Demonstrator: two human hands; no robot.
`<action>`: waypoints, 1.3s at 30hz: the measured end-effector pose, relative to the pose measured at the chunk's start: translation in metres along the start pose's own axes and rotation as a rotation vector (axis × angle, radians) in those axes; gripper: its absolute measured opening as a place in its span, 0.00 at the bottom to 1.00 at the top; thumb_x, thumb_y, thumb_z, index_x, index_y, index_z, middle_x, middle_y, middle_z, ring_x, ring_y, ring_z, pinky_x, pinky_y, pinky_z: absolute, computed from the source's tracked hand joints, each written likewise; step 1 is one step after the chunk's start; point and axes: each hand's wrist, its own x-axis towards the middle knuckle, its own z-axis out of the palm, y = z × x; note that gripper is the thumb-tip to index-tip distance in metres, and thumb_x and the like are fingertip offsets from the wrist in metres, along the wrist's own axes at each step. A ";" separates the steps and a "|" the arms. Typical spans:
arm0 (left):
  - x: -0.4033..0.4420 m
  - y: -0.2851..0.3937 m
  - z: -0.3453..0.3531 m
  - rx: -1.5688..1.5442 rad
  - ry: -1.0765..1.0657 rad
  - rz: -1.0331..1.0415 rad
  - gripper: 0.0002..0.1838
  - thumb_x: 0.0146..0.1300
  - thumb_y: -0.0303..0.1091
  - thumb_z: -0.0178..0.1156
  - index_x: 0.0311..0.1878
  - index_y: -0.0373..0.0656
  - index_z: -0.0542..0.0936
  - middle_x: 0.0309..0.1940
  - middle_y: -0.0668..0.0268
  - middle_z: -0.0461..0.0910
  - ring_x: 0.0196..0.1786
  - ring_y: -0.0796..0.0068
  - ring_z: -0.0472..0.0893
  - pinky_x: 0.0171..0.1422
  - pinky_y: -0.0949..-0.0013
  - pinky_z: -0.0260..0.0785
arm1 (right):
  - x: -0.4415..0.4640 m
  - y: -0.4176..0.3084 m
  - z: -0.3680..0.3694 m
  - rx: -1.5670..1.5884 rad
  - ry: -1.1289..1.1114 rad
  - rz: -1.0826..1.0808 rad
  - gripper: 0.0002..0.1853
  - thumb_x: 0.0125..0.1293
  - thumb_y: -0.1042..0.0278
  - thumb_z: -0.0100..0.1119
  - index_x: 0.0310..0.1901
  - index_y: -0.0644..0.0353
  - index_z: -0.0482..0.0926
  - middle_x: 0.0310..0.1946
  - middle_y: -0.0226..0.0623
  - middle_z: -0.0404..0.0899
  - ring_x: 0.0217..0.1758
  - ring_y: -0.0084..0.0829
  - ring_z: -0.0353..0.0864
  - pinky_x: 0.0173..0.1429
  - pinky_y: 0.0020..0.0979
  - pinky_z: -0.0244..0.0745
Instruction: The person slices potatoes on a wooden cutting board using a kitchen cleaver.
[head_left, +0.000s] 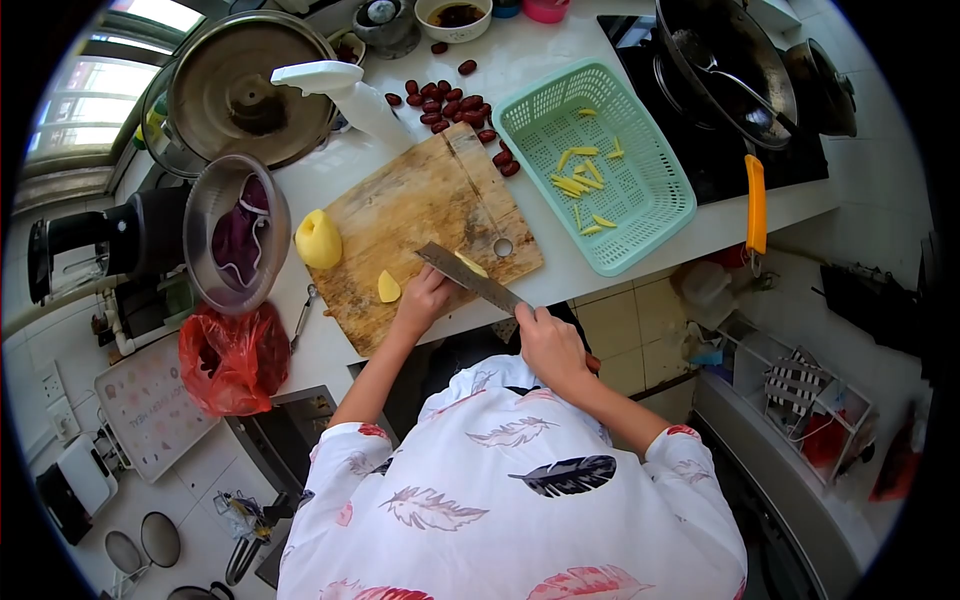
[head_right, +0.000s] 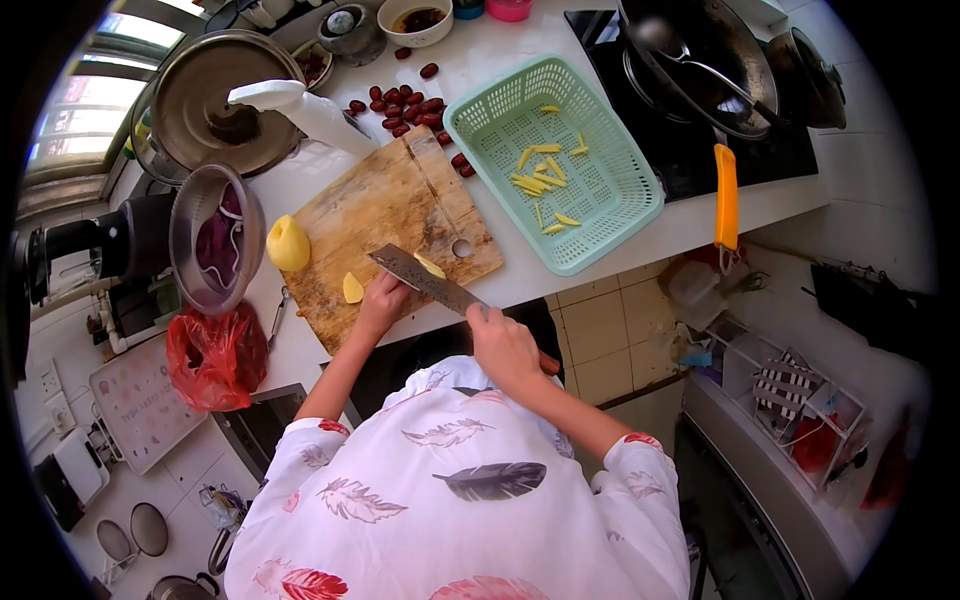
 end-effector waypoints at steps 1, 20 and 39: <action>-0.001 0.000 0.000 0.007 -0.008 -0.002 0.11 0.41 0.20 0.59 0.32 0.35 0.81 0.44 0.57 0.77 0.49 0.54 0.77 0.45 0.62 0.74 | 0.000 0.000 0.000 -0.001 -0.003 0.002 0.09 0.56 0.75 0.51 0.40 0.64 0.71 0.24 0.46 0.74 0.22 0.43 0.79 0.25 0.39 0.75; 0.008 0.006 -0.005 0.017 0.023 0.010 0.14 0.40 0.20 0.60 0.36 0.35 0.81 0.41 0.59 0.77 0.49 0.55 0.77 0.45 0.63 0.74 | 0.025 -0.002 0.007 0.052 -0.114 0.053 0.09 0.54 0.77 0.50 0.38 0.62 0.69 0.24 0.48 0.74 0.23 0.48 0.78 0.27 0.42 0.75; 0.012 0.011 -0.003 0.059 0.055 0.005 0.13 0.45 0.23 0.60 0.37 0.37 0.81 0.42 0.61 0.76 0.49 0.58 0.76 0.46 0.65 0.74 | -0.006 0.007 -0.003 -0.041 -0.059 0.074 0.08 0.53 0.77 0.51 0.37 0.62 0.69 0.24 0.45 0.74 0.23 0.44 0.79 0.26 0.39 0.76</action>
